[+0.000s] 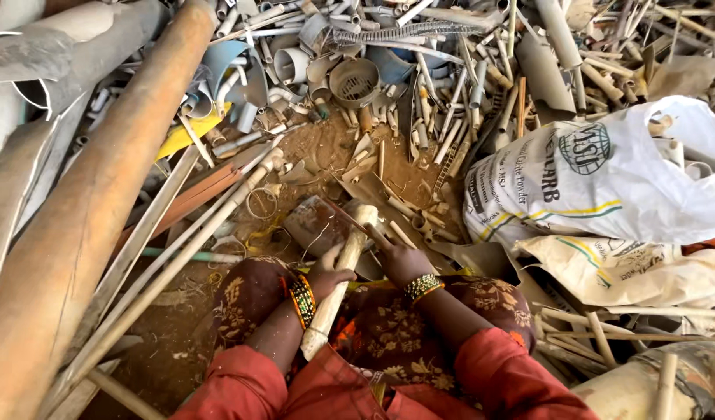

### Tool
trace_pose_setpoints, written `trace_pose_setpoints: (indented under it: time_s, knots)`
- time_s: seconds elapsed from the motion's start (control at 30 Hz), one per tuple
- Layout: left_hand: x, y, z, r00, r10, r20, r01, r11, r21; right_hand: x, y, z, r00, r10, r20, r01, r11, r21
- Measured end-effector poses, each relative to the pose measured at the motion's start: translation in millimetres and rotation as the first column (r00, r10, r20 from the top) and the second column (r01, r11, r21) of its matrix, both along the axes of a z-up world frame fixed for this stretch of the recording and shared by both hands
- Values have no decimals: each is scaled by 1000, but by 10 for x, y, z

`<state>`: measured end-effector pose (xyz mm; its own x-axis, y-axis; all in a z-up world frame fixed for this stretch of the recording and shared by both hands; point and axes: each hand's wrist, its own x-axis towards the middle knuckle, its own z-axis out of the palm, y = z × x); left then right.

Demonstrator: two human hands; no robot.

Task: The person processes plastic pipe segments by hitting them with a piece of wood and cleaning out debris.

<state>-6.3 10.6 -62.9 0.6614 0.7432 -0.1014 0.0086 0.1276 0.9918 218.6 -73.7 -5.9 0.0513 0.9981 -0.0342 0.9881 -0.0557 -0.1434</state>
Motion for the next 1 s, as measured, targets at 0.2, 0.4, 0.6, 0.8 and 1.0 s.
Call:
trace_pose_setpoints:
  time_s: [0.2,0.4,0.6,0.8,1.0]
  knots:
    - [1,-35,-37,965,83,-249,-90,996,-17,13,37,-191,971,132,200,-128,991,-30]
    - [-9,-13,47,985,105,-139,-106,994,-5,-404,-154,402,965,236,113,-221,966,-132]
    - [-44,-33,337,948,85,-307,-115,990,-81,-300,68,831,990,-57,130,83,976,-200]
    - [-11,-52,450,918,175,-355,-163,985,62,-425,-39,765,974,-24,227,61,985,-159]
    - [-1,-44,273,904,268,-334,-195,952,235,-373,-16,907,994,-77,76,93,968,-232]
